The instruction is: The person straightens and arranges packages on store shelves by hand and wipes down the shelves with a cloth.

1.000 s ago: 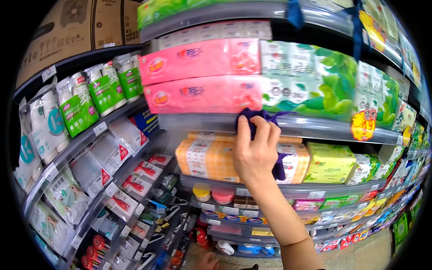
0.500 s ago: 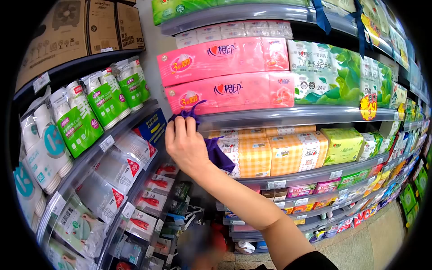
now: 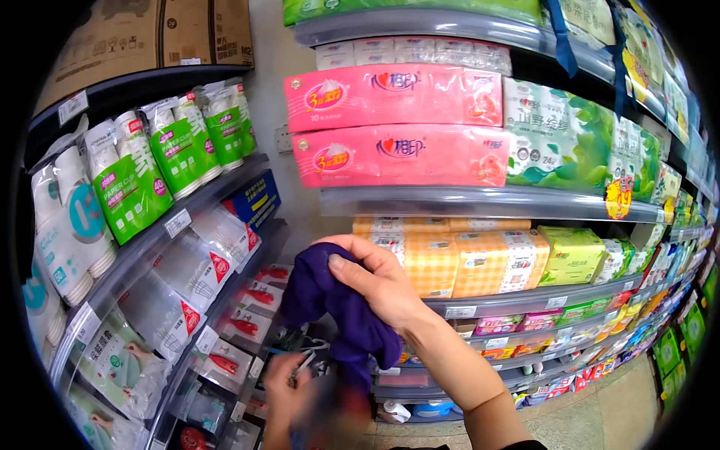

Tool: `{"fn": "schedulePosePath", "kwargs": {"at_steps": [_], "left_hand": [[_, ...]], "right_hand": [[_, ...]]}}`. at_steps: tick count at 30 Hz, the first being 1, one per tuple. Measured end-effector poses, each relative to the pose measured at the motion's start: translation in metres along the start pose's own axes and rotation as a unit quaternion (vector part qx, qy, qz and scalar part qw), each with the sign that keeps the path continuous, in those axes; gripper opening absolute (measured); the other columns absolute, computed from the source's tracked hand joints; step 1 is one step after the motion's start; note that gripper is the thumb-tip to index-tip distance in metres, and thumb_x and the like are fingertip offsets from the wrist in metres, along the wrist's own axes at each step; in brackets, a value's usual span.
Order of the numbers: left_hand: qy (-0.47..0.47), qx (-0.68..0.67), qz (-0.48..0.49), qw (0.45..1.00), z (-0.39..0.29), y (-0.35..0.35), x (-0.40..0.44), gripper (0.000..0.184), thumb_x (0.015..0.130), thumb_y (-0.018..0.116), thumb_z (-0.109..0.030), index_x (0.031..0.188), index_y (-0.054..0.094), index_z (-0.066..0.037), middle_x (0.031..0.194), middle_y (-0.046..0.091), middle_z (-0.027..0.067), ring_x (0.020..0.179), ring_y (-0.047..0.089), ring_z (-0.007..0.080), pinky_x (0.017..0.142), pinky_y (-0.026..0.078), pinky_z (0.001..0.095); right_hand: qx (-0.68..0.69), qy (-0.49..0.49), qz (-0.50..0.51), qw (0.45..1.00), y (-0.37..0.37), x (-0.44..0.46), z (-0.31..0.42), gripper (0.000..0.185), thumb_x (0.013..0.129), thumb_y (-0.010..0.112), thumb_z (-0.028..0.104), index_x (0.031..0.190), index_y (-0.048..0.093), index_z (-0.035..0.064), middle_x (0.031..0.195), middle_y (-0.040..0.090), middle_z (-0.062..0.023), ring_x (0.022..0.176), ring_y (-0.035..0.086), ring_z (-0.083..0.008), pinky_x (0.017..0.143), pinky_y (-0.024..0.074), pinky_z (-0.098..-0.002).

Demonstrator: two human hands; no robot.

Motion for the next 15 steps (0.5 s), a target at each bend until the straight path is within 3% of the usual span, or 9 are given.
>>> {"fn": "schedulePosePath", "kwargs": {"at_steps": [2, 4, 6, 8, 10, 11, 12, 15], "left_hand": [[-0.011, -0.037, -0.015, 0.999, -0.006, -0.011, 0.046, 0.027, 0.08, 0.058, 0.001, 0.107, 0.057, 0.0, 0.096, 0.06, 0.0082, 0.08, 0.057, 0.0135, 0.07, 0.047, 0.0253], [0.009, -0.206, -0.065, 0.976, -0.015, -0.013, 0.096, 0.03, 0.085, 0.054, 0.0, 0.114, 0.052, 0.001, 0.106, 0.058, 0.0083, 0.082, 0.055, 0.0112, 0.072, 0.046, 0.0237], [0.0, -0.332, -0.054, 0.942, -0.03, -0.019, 0.148, 0.034, 0.087, 0.053, -0.002, 0.12, 0.047, 0.002, 0.112, 0.054, 0.0105, 0.09, 0.054, 0.0127, 0.077, 0.045, 0.0254], [0.018, -0.373, -0.054, 0.926, -0.051, -0.019, 0.2, 0.037, 0.089, 0.054, -0.005, 0.124, 0.045, 0.002, 0.115, 0.053, 0.011, 0.102, 0.052, 0.0132, 0.082, 0.043, 0.0252], [0.015, -0.378, -0.043, 0.925, -0.063, -0.013, 0.249, 0.043, 0.09, 0.057, -0.018, 0.125, 0.043, 0.004, 0.12, 0.052, 0.0131, 0.111, 0.049, 0.0172, 0.089, 0.041, 0.0279], [0.019, -0.384, -0.041, 0.922, -0.068, -0.009, 0.27, 0.043, 0.09, 0.057, -0.018, 0.125, 0.043, 0.004, 0.12, 0.052, 0.0131, 0.111, 0.049, 0.0172, 0.089, 0.041, 0.0279], [-0.003, -0.374, -0.038, 0.927, -0.072, -0.004, 0.288, 0.048, 0.091, 0.055, -0.027, 0.125, 0.043, 0.005, 0.121, 0.052, 0.0138, 0.112, 0.049, 0.0187, 0.092, 0.04, 0.0289], [-0.025, -0.384, 0.001, 0.923, -0.081, 0.007, 0.323, 0.059, 0.091, 0.052, -0.041, 0.126, 0.043, 0.006, 0.121, 0.052, 0.0148, 0.113, 0.049, 0.0203, 0.095, 0.037, 0.0301]], "right_hand": [[-0.052, -0.03, -0.026, 0.998, -0.003, -0.012, 0.023, 0.023, 0.091, 0.051, 0.007, 0.113, 0.056, 0.0011, 0.101, 0.061, -0.0028, 0.092, 0.055, -0.0074, 0.082, 0.0448, -0.0225], [-0.246, -0.096, -0.052, 0.963, -0.019, -0.029, 0.05, 0.022, 0.09, 0.051, 0.006, 0.109, 0.058, 0.0004, 0.097, 0.061, -0.0021, 0.089, 0.054, -0.0062, 0.079, 0.0435, -0.0212], [-0.31, -0.131, -0.099, 0.937, -0.033, -0.043, 0.081, 0.021, 0.089, 0.05, 0.007, 0.106, 0.06, 0.0001, 0.094, 0.06, -0.0004, 0.086, 0.052, -0.0056, 0.076, 0.0419, -0.02], [-0.398, -0.185, -0.154, 0.885, -0.04, -0.049, 0.118, 0.02, 0.09, 0.051, 0.01, 0.106, 0.06, 0.001, 0.093, 0.06, -0.0002, 0.085, 0.052, -0.0052, 0.074, 0.0414, -0.0194], [-0.471, -0.208, -0.229, 0.827, -0.053, -0.048, 0.149, 0.023, 0.09, 0.054, 0.015, 0.107, 0.06, 0.0004, 0.093, 0.061, -0.0021, 0.084, 0.053, -0.006, 0.075, 0.0416, -0.0206], [-0.526, -0.228, -0.242, 0.783, -0.061, -0.045, 0.165, 0.026, 0.09, 0.055, 0.017, 0.108, 0.059, -0.0005, 0.093, 0.061, -0.0032, 0.084, 0.053, -0.0065, 0.076, 0.0417, -0.0211], [-0.578, -0.246, -0.254, 0.736, -0.066, -0.04, 0.178, 0.029, 0.09, 0.056, 0.019, 0.11, 0.058, -0.0014, 0.094, 0.061, -0.0043, 0.085, 0.053, -0.0071, 0.077, 0.0418, -0.0217], [-0.647, -0.239, -0.246, 0.681, -0.075, -0.029, 0.204, 0.034, 0.087, 0.059, 0.02, 0.114, 0.057, -0.0009, 0.098, 0.062, -0.0059, 0.091, 0.055, -0.0118, 0.081, 0.0434, -0.0262]]}}
Point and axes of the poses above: each hand's wrist, its own x-axis towards the middle knuckle, its own y-axis out of the palm, z = x × y, the point moved 1 cm from there along x, towards the middle knuckle
